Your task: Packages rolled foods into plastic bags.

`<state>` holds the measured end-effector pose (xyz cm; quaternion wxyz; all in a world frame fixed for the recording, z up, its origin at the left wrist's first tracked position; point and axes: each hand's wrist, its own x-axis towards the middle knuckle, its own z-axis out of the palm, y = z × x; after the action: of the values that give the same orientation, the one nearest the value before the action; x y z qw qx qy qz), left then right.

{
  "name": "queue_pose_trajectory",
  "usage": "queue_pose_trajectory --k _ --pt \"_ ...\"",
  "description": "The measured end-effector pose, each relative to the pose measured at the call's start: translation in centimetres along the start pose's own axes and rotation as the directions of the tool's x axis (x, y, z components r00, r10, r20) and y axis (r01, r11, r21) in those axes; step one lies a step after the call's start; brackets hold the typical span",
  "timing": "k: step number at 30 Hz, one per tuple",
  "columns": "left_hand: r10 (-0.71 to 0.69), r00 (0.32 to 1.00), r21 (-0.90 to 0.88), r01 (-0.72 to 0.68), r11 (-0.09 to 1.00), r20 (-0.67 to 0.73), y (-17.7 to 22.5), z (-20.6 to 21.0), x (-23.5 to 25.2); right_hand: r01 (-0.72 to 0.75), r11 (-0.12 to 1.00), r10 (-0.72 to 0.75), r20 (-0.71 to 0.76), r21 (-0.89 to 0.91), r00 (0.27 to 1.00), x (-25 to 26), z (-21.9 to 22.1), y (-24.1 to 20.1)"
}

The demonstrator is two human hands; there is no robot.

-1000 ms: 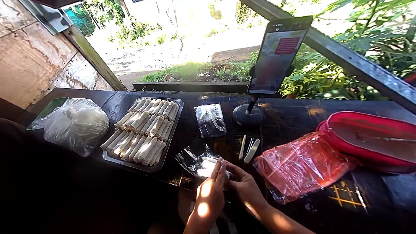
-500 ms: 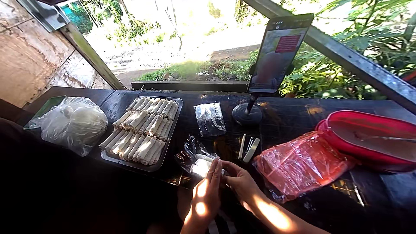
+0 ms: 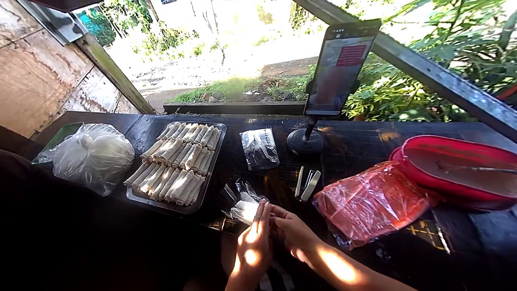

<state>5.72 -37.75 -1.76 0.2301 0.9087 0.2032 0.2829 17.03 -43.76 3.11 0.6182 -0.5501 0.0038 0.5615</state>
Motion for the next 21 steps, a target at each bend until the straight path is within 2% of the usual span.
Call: queue_pose_trajectory --k 2,4,7,9,13,17,19,21 --pt "0.018 1.0 0.021 -0.018 1.0 -0.018 0.1 0.2 -0.1 -0.019 0.983 0.023 -0.021 0.183 1.0 0.1 0.3 0.6" --pt "0.02 1.0 0.056 -0.019 0.998 -0.021 0.0 0.4 -0.2 0.006 0.971 -0.019 0.053 0.239 0.998 0.3 0.2 1.3" --pt "0.026 0.999 0.096 -0.023 0.995 -0.034 -0.2 0.7 -0.3 0.044 0.993 -0.061 0.157 0.108 0.986 0.5 0.1 1.4" --pt "0.013 0.999 0.073 -0.01 0.997 -0.039 -0.1 0.8 -0.3 0.051 0.999 -0.052 0.148 0.008 0.988 0.7 0.5 1.1" --pt "0.005 0.999 -0.041 -0.006 0.999 -0.037 0.8 0.2 0.1 0.114 0.993 -0.117 0.111 0.036 0.987 1.1 1.4 0.8" --pt "0.014 0.999 -0.084 -0.016 0.996 -0.03 2.2 -0.4 0.0 0.092 0.992 -0.088 0.041 -0.089 0.995 1.0 1.8 -0.1" --pt "-0.006 1.0 -0.134 0.004 0.991 -0.014 2.6 -0.3 -0.3 0.107 0.984 -0.095 0.088 -0.141 0.992 1.3 1.1 -0.2" --pt "-0.011 0.998 -0.251 0.026 0.968 0.059 2.5 -0.8 -0.6 0.125 0.962 -0.089 0.154 -0.242 0.984 0.9 0.2 -0.9"
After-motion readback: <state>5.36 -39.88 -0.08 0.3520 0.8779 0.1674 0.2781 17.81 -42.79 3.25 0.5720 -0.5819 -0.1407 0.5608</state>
